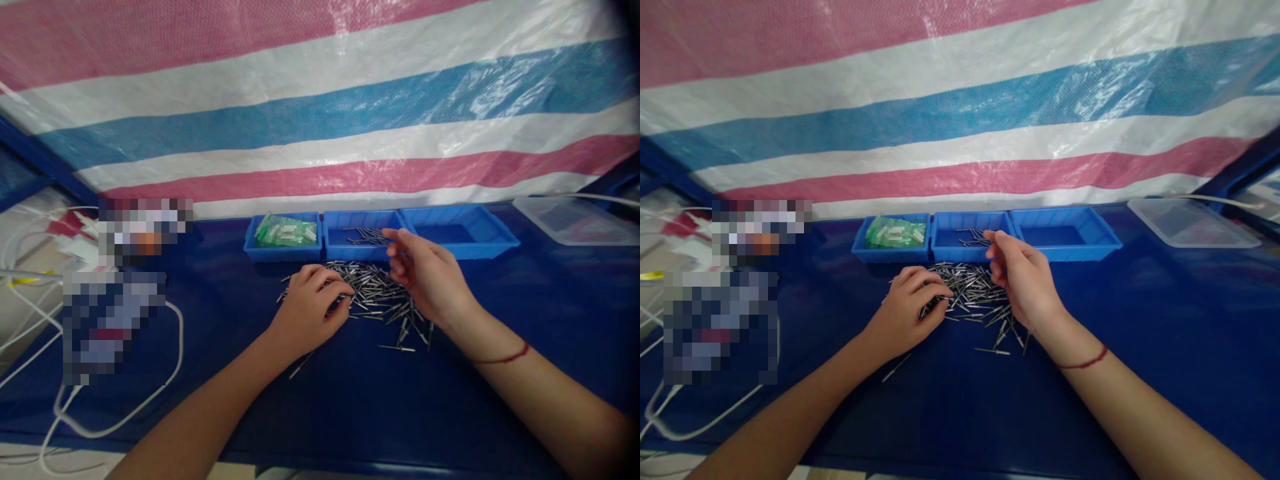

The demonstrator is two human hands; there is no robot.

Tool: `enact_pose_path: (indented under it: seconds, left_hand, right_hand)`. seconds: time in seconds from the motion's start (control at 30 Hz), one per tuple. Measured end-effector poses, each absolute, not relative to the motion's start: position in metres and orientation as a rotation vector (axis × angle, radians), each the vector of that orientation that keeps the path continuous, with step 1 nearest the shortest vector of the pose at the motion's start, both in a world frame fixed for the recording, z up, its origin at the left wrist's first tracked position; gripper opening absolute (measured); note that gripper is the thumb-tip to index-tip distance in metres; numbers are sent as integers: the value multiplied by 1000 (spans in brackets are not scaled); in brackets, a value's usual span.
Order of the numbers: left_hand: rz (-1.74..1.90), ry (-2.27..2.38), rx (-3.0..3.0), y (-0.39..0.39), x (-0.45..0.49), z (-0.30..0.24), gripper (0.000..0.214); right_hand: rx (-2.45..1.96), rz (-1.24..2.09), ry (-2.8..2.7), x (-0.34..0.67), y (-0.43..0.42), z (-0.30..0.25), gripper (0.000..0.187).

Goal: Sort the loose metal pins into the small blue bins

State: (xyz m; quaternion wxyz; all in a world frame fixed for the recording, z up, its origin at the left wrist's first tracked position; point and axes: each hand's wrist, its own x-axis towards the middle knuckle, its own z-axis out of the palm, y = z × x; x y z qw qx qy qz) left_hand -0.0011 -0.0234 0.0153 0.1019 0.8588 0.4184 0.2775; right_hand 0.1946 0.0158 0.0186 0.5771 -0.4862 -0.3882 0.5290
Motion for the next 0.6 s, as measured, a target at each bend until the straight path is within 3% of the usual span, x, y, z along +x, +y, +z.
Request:
enact_pose_path:
  seconds: [0.4,0.5,0.6]
  left_hand:
    - [311,1157,2921,-28,-2,19,18]
    - [324,1208,2894,-28,0,18,18]
    - [555,1264,2723,-28,1,18,19]
  right_hand:
    - [-1148,1402,-967,182,-9,26,20]
    - [-1178,1373,-1069,182,-11,23,19]
    - [-1176,1298,-1345,183,-14,21,14]
